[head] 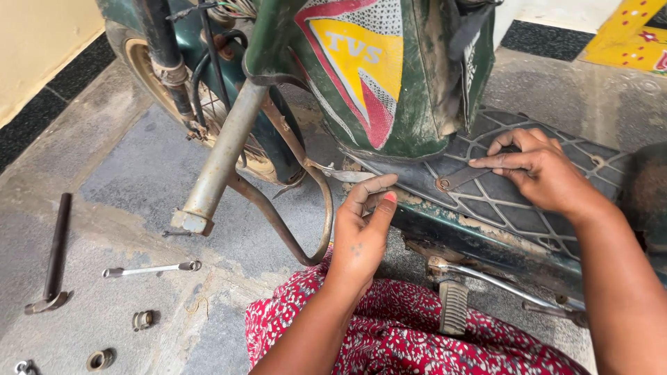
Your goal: The person kneels beside a green TVS moped and uses a flat metal blade to scrape along the seam and edge of the floorboard panel, working the blade back and forth to remove debris and rust from the panel edge while steadying the panel with the other hand.
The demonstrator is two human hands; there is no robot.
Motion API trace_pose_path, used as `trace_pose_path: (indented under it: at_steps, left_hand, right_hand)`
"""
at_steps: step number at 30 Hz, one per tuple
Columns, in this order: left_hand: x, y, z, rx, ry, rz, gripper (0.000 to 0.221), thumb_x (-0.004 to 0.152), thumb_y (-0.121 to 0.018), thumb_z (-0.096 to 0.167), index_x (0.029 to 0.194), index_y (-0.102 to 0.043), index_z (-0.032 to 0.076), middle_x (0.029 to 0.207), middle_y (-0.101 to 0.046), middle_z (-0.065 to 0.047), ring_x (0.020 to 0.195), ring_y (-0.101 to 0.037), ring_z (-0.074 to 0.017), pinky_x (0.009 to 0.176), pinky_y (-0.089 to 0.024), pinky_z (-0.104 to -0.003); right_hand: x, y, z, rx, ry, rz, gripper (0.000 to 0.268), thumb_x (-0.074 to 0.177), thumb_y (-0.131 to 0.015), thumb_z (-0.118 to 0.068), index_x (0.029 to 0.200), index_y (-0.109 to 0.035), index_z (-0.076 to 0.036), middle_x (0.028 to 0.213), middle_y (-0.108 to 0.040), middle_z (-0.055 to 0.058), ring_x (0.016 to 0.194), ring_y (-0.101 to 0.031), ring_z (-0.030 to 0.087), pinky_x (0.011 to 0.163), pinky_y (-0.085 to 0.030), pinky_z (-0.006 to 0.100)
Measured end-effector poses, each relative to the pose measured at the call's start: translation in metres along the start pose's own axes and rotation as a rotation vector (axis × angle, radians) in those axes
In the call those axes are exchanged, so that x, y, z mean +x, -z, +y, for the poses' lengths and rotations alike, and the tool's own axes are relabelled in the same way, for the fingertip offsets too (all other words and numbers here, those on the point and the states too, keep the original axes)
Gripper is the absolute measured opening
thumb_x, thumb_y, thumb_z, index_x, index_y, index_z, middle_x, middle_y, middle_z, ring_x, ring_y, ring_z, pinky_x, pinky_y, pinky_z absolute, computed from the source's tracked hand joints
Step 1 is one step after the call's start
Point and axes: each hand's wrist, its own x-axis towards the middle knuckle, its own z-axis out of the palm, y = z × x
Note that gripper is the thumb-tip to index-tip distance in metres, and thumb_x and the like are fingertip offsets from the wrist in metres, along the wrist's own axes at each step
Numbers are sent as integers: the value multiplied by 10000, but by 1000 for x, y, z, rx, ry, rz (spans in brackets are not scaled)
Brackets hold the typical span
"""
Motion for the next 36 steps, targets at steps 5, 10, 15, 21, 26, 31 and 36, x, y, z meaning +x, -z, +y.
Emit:
trace_pose_path:
  at_steps: [5,10,15,21,26,31,36]
  left_hand:
    - [5,1,-2,46,-9,19,286,991,-647,112,1263,-686,35,1099,-704,-60,1014,-601,-106,959,-469,-263]
    - [5,-7,-5,12,3,-11,287,996,-640,124,1267,-677,38,1088,-711,-56,997,-607,-104,941,-479,-267]
    - [1,-10,-6,26,-26,-35,288,992,-641,110,1267,-673,32,1146,-706,-51,1050,-614,-107,974,-479,-270]
    - [-5,-2,1,-86,-40,-23,287,990,-642,111,1265,-669,35,1146,-716,-56,1050,-631,-112,983,-484,-271]
    - [-7,5,-3,-91,-26,0,298,993,-637,96,1283,-678,41,1045,-703,-68,959,-607,-112,895,-478,-254]
    - [-6,7,-15,-73,-22,12,307,989,-641,92,1292,-679,56,991,-683,-62,899,-584,-113,829,-467,-251]
    - [-15,-6,-23,-61,71,-70,394,964,-642,121,1350,-624,44,1054,-702,-81,953,-618,-119,895,-490,-271]
  right_hand:
    - [-2,-3,2,-33,15,5,515,779,-724,-16,1138,-780,-381,1198,-648,-26,1193,-543,251,1100,-385,451]
    - [-27,-5,-14,-54,-25,64,578,762,-705,27,1170,-766,-377,1215,-648,-16,1174,-548,259,1081,-403,434]
    - [-49,-6,-54,-215,-180,96,637,773,-679,42,1257,-747,-366,1222,-647,10,1159,-564,272,983,-415,421]
    - [-73,-6,-86,-213,-250,167,523,886,-739,-255,1399,-646,-207,1325,-607,100,1210,-545,341,1005,-420,458]
    - [-89,-15,-107,-193,-269,225,617,835,-765,-269,1419,-609,-144,1397,-573,156,1233,-532,380,1046,-440,467]
    - [-104,-29,-151,-261,-325,289,588,819,-769,-135,1393,-644,-168,1399,-586,158,1222,-542,380,1035,-470,451]
    - [-110,-45,-187,-287,-379,380,564,794,-762,-47,1336,-675,-175,1335,-614,167,1151,-578,369,981,-506,455]
